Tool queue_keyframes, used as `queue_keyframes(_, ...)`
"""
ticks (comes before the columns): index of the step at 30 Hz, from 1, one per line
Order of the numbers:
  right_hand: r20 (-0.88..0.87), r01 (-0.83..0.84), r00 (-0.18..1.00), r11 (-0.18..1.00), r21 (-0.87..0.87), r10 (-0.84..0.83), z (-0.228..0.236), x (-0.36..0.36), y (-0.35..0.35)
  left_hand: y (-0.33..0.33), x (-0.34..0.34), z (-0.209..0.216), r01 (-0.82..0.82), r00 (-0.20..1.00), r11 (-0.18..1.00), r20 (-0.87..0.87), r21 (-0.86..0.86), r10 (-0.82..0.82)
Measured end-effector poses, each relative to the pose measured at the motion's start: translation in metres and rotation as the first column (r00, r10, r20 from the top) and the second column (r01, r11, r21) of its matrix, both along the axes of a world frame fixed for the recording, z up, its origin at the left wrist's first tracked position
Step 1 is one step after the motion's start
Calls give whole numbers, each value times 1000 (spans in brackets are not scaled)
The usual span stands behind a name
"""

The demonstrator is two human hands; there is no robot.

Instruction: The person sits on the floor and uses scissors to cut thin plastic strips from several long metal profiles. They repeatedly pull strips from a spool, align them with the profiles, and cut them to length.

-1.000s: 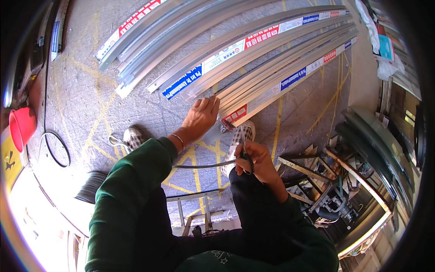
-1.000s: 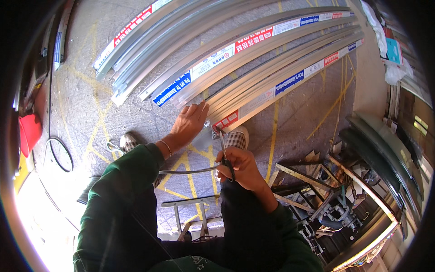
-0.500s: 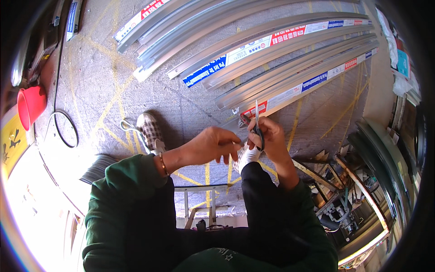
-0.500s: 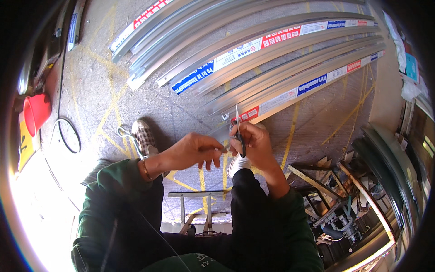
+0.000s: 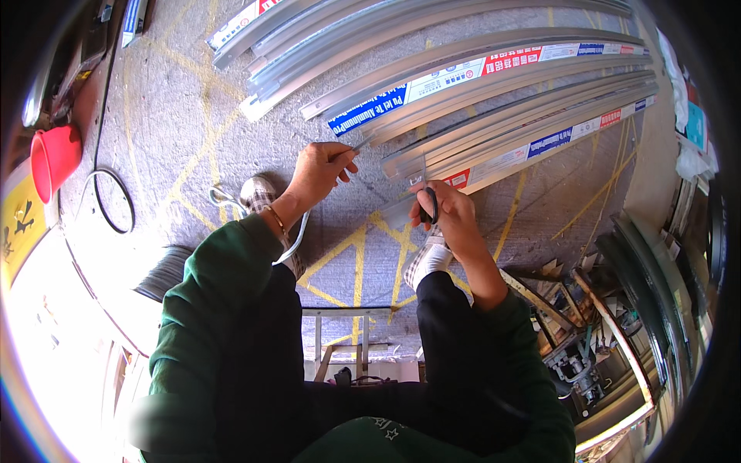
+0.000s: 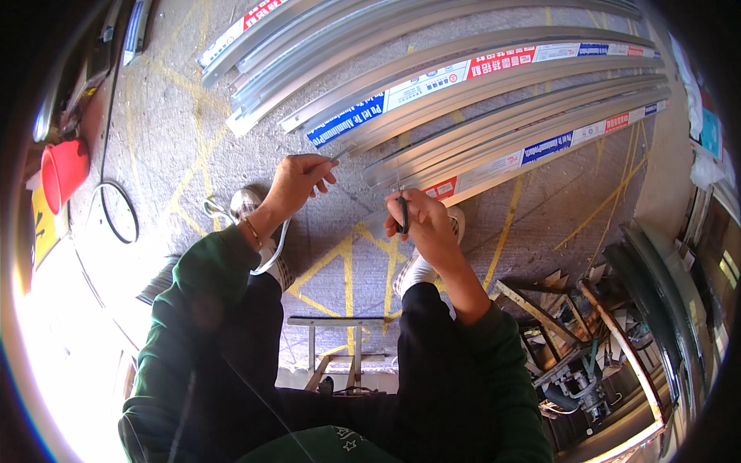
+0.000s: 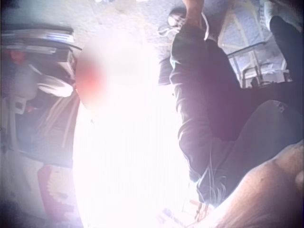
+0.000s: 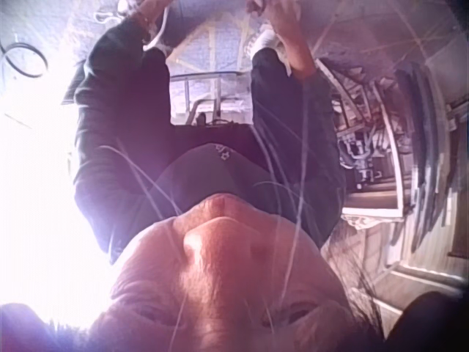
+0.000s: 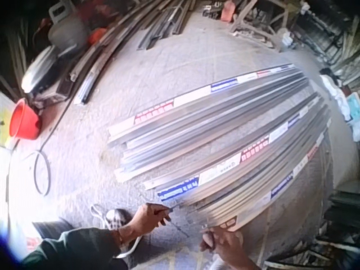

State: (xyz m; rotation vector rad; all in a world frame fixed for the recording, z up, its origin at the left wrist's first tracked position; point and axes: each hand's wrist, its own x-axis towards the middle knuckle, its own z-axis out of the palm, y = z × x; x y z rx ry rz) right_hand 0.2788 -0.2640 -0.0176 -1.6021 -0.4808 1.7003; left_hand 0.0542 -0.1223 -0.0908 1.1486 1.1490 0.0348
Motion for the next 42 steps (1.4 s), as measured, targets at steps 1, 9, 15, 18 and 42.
queue_keyframes(1,3,-11,1000,1000,-10,11,0,-1,0,-1,0,-3,-17,1000,999,22,-37,18)
queue_keyframes(9,-83,-54,995,998,-25,52,-10,-5,3,-4,4,-25,-14,998,995,64,103,8)
queue_keyframes(15,-91,-33,995,999,-40,29,-17,-8,4,1,3,-31,45,998,995,-36,87,-42)
queue_keyframes(18,-85,-36,996,998,-49,32,-18,-9,5,2,4,-33,66,998,993,-26,102,-63)
queue_keyframes(42,-62,-55,997,990,-133,47,-26,-8,25,4,8,-38,68,996,984,-67,165,-58)
